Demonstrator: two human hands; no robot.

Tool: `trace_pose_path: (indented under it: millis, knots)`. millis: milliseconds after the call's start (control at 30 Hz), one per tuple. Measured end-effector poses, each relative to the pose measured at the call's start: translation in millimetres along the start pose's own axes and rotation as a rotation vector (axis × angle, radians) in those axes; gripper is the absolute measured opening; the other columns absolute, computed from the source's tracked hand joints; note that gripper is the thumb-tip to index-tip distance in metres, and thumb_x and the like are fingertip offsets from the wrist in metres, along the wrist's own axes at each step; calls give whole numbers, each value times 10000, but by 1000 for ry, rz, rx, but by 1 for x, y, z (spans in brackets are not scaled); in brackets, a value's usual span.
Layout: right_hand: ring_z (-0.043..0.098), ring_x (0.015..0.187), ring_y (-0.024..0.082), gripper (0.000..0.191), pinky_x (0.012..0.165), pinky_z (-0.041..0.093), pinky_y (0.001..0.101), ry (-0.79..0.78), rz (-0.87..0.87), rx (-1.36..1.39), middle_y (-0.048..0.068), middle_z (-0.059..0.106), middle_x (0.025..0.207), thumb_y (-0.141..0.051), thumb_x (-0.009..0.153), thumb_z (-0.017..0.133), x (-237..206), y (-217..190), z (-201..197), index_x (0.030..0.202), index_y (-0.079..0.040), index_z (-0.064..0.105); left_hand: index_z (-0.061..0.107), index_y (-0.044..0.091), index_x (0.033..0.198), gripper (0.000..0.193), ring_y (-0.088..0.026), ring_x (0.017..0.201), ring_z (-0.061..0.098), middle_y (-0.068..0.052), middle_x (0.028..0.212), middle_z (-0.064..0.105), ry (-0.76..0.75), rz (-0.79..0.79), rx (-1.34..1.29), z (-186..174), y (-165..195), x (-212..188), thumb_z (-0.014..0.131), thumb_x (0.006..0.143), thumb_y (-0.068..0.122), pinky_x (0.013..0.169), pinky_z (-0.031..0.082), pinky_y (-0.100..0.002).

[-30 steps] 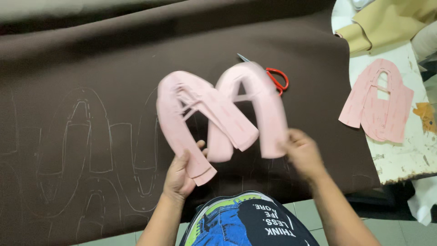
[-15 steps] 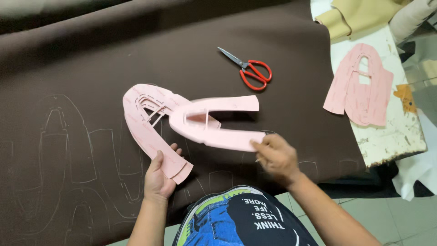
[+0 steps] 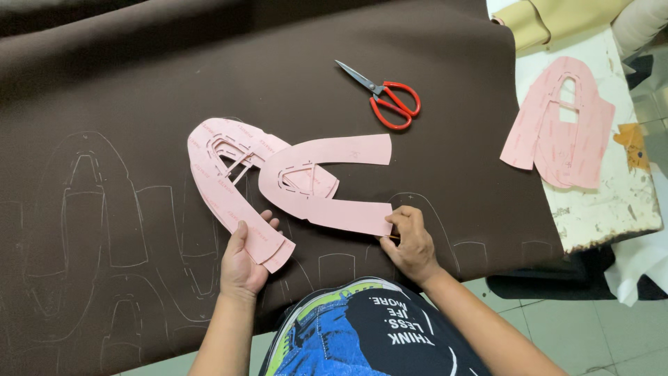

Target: The person lays pink paper shoe pattern pieces onto a large sheet of brown material spread over a work table, smoothing the material flat and positioning each pattern piece. They hold the pieces steady and trace around them with a small pointed hand tool, working across several pattern pieces in turn.

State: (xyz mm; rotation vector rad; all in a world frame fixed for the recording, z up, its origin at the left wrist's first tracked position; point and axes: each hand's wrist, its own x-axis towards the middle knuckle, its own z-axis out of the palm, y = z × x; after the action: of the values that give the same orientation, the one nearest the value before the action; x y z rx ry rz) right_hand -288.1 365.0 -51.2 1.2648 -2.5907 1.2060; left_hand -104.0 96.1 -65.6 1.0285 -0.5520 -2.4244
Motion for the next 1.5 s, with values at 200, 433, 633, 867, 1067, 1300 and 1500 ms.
trace_pose_path:
  millis: [200,433,633,867,1067,1300,1500]
  knots:
    - [674,873,219,139,725,563,325,316,5,-9,133,677,1047,-2,908,706,31,7,-54,1037,-29,664,440,26,1458,606,-407,1175,603,-244,1329,610,-47,34,-70,0,4,-1,343,1042,455,995,492,-527]
    - [652,864,136,62,827,564,264,684,133,354,71,692,1039,64,1166,605,54,55,-145,1131,14,612,430,29,1477,580,-360,1185,582,-210,1343,583,36,102,52,0,12,-7,412,1060,432,1018,485,-522]
    - [677,843,188,90,821,579,276,709,85,290,170,668,1026,128,1153,523,36,58,-146,1138,104,608,446,11,1462,484,-295,1249,597,-140,1355,614,26,413,-42,-38,77,-5,444,1067,292,1060,538,-463]
    - [648,708,147,86,547,463,230,694,467,711,134,704,1040,60,1135,605,33,67,-109,1218,39,621,520,-35,1354,348,-274,1153,652,-146,1272,627,404,612,133,-74,129,-21,503,1063,156,1003,560,-462]
    - [671,709,115,106,479,408,186,577,594,663,143,739,1049,-16,1137,622,34,75,-99,1236,2,591,475,-39,1439,442,-311,1230,624,-175,1382,590,297,600,-162,-89,123,-30,443,1021,100,1045,535,-453]
    - [683,742,132,157,500,412,193,384,599,757,116,706,1033,15,1118,625,38,60,-103,1274,11,600,356,-1,1552,566,-313,1363,525,-186,1519,485,368,716,49,-98,122,-38,442,993,28,1116,473,-451]
    - [668,753,142,88,560,450,216,295,518,722,120,698,996,25,1134,637,49,45,-95,1220,39,635,221,-112,1547,850,-466,1448,288,-393,1553,268,984,1028,1216,-96,91,-31,721,880,51,1178,305,-516]
